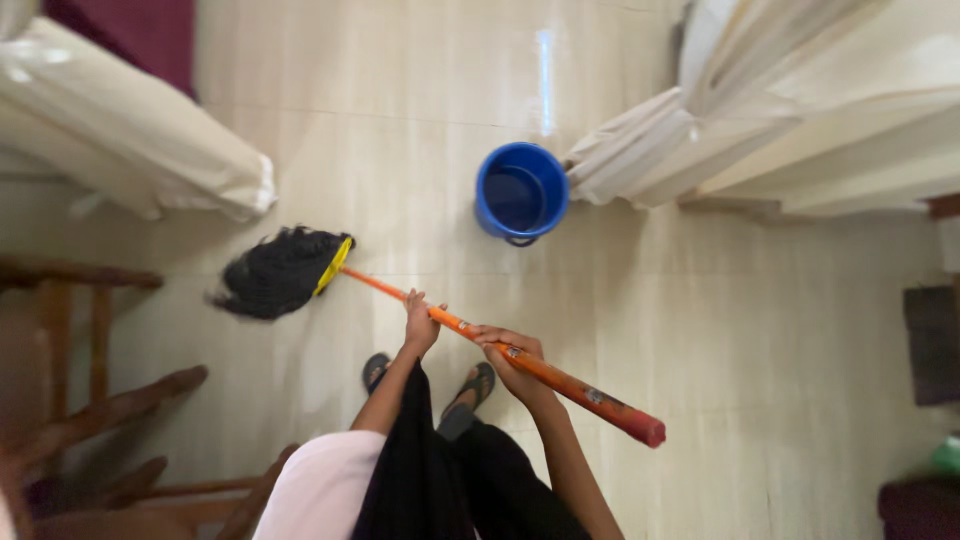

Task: The person mops the tiled floor using a mop with an orange handle, dipping the mop head into a blue bucket of water and wringing it by hand several times. The person moves across the room, mopping under and around a dining table and chairs, and continues through a doorway into an entryway.

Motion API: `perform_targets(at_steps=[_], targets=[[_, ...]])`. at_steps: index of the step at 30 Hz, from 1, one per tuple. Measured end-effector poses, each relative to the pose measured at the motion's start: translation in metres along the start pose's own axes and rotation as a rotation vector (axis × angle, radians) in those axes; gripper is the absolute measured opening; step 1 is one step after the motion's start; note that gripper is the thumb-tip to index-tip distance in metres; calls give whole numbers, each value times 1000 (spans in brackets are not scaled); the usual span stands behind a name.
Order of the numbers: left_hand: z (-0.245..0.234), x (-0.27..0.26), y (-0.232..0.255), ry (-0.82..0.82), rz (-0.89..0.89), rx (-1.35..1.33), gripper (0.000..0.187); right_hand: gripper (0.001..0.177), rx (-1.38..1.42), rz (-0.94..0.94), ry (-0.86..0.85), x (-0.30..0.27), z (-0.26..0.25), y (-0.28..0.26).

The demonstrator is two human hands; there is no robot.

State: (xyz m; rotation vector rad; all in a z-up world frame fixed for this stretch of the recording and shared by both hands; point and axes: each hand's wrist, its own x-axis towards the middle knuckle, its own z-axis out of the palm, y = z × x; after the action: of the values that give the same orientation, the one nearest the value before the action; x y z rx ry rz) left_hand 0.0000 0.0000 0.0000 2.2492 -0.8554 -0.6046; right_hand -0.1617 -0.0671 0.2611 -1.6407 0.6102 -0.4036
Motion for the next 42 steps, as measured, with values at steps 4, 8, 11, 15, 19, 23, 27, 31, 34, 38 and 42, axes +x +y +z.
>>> perform_targets(at_steps=[4,8,11,15,19,23,27,31,34,38,42], targets=[[58,28,61,74,138,-189,60,14,63,-26,186,-13,-53,-1],[106,40,115,-74,207,-286,61,13,-38,104,426,-38,-94,-9],[133,31,141,-217,316,-167,49,14,-69,146,535,-60,-115,-11],[151,5,159,-439,334,6,32,14,-84,160,593,-93,-134,-21],[134,-25,165,-554,281,172,33,16,-116,187,587,-115,-132,-37],[111,-63,153,-565,346,230,25,16,-214,209,535,-137,-119,-58],[113,-111,142,-565,222,120,29,17,-220,216,528,-167,-111,-69],[129,-150,142,-538,227,-83,44,17,-200,147,528,-196,-105,-63],[143,-158,151,-367,412,-198,56,18,-203,124,549,-215,-105,-57],[160,-157,168,-424,488,-203,61,19,-229,184,653,-243,-99,-55],[172,-144,185,-536,509,-225,56,19,-219,215,739,-249,-107,-47]])
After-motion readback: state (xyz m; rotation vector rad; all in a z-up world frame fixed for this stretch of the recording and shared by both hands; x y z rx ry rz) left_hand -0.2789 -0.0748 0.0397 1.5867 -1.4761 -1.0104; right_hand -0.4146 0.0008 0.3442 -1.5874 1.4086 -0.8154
